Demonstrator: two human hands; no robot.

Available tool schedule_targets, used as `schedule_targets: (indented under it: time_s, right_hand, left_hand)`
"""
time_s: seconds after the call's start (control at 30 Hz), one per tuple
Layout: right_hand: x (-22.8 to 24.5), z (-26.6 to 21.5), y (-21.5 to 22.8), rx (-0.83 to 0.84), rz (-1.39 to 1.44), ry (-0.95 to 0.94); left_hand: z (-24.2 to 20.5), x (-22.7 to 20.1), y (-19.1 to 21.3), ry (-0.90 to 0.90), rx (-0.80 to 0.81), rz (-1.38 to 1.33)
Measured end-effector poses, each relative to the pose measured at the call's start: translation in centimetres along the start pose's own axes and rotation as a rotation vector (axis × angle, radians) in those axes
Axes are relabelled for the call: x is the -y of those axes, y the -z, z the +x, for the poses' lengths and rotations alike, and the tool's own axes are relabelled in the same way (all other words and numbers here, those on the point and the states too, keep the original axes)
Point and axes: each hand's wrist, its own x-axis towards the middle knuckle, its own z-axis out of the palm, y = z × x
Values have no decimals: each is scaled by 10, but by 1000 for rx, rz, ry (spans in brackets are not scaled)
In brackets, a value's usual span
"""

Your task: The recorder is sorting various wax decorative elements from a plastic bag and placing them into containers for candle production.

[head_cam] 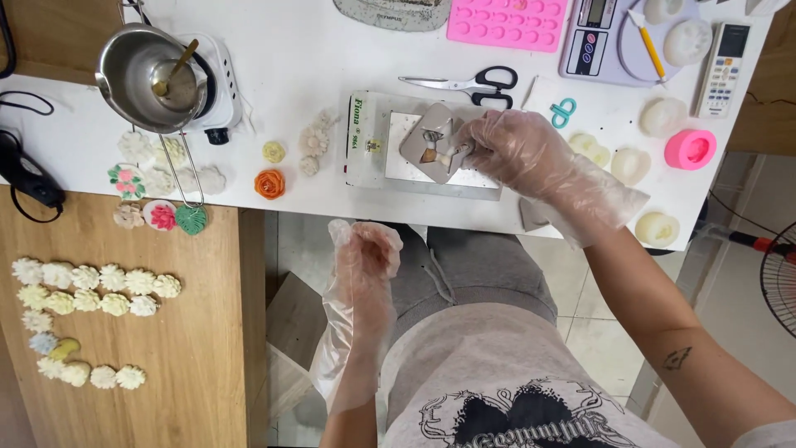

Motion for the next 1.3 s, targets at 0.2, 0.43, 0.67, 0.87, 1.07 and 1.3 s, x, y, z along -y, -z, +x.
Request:
schedule_targets:
  time_s: [0.2,0.43,0.67,0.87,1.07,1.3]
  right_hand:
    - [9,7,13,84,-80,-45]
    - [6,16,20,162,62,-93]
    - [15,26,32,282,71,-232]
    - [12,19,26,253,162,-270]
    - [12,17,13,175,602,-539]
    - [22,12,9,122,769,-621]
  left_hand:
    - [15,3,3,-58,83,95]
    - [23,-5,-6,-52,102,166]
    - [39,1,-6,-49,77,150]
    - [43,-10,-14,-5,89,160]
    - [55,-7,-9,-5,114,259]
    - [72,26,14,110,124,413]
